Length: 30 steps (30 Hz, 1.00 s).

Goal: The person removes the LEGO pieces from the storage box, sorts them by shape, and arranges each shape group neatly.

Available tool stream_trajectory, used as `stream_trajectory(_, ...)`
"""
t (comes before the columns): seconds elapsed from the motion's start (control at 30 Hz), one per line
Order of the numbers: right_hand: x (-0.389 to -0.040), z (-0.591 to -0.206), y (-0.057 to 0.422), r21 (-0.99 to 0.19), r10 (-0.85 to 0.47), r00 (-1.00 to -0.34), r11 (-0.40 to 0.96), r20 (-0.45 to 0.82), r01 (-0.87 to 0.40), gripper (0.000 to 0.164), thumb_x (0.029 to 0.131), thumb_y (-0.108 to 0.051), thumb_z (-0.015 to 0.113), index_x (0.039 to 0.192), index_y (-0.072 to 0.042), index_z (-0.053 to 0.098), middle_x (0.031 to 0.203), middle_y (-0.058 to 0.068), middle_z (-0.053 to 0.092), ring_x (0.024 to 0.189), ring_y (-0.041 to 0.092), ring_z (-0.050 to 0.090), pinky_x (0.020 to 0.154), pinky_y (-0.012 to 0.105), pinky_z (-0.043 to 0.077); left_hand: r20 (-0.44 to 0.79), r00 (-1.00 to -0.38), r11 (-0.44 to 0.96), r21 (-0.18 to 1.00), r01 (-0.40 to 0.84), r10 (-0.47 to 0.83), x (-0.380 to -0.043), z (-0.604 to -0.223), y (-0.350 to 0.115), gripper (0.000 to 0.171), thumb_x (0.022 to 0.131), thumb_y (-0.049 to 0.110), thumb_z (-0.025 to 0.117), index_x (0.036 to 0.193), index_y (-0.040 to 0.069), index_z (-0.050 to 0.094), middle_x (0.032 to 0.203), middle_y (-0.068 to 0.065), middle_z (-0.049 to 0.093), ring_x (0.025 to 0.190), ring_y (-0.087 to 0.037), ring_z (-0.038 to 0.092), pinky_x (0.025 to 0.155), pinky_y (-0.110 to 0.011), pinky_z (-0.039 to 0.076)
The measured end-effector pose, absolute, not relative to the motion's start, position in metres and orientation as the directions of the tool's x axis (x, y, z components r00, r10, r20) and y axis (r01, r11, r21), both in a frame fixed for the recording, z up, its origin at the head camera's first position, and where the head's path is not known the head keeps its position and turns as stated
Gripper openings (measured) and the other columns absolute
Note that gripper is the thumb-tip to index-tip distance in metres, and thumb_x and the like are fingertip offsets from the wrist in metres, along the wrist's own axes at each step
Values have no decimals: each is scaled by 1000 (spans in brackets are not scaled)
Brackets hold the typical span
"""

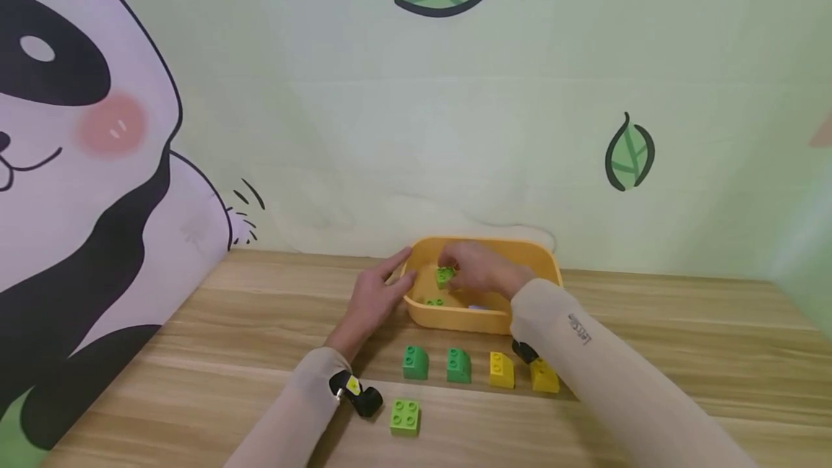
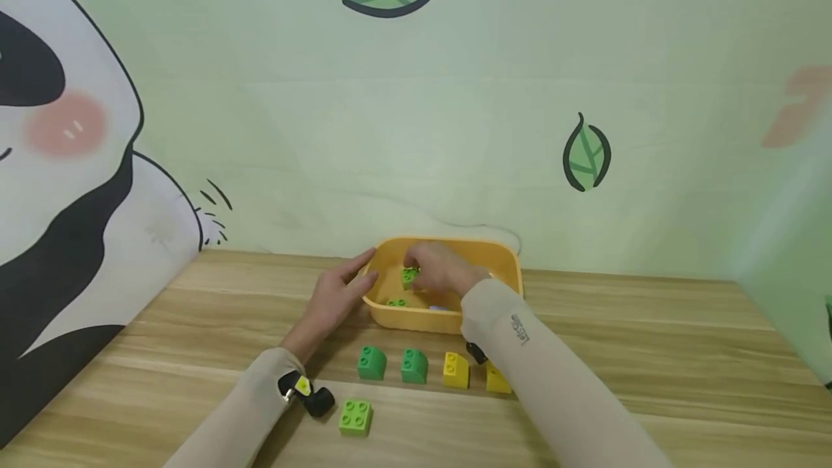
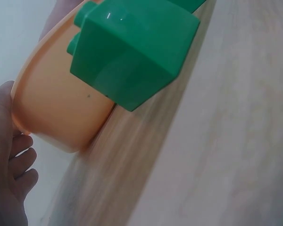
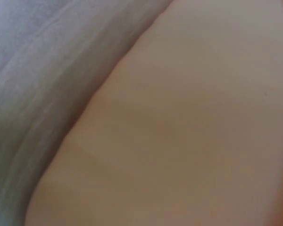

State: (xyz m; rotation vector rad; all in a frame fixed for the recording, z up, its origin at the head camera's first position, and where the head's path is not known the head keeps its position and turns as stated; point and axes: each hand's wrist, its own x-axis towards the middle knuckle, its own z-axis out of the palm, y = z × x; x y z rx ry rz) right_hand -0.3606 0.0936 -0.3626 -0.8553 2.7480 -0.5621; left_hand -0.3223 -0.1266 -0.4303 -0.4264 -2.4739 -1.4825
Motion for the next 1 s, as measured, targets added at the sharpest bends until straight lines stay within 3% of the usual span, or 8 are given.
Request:
stream_trajectory(0.27,-361,-365,97,-409,-563,-823,771,-79,-489,30,97,-6,76,125,1,70,120,13,72,113,28,66,103,45,55,338,-932,443,821,359,128,-321,-429,-125,53,103,26,66,153,9,58,155,-6,56,147,-29,48,122,-48,37)
stream_trajectory(0.5,-356,-361,102,-515,-541,-841,720,1,-464,33,97,-6,73,128,5,68,123,16,72,115,31,67,102,45,56,346,-930,437,823,364,125,-321,-429,-125,53,103,23,67,152,7,59,155,-8,56,146,-31,48,122,-49,37)
stream_trajectory(1.0,-317,-340,111,-642,-503,-850,602,157,-475,33,98,-13,76,128,0,68,119,9,71,109,26,67,96,42,59,337,-932,435,825,361,133,-322,-429,-125,51,105,23,66,153,8,57,156,-6,55,147,-29,48,122,-48,37)
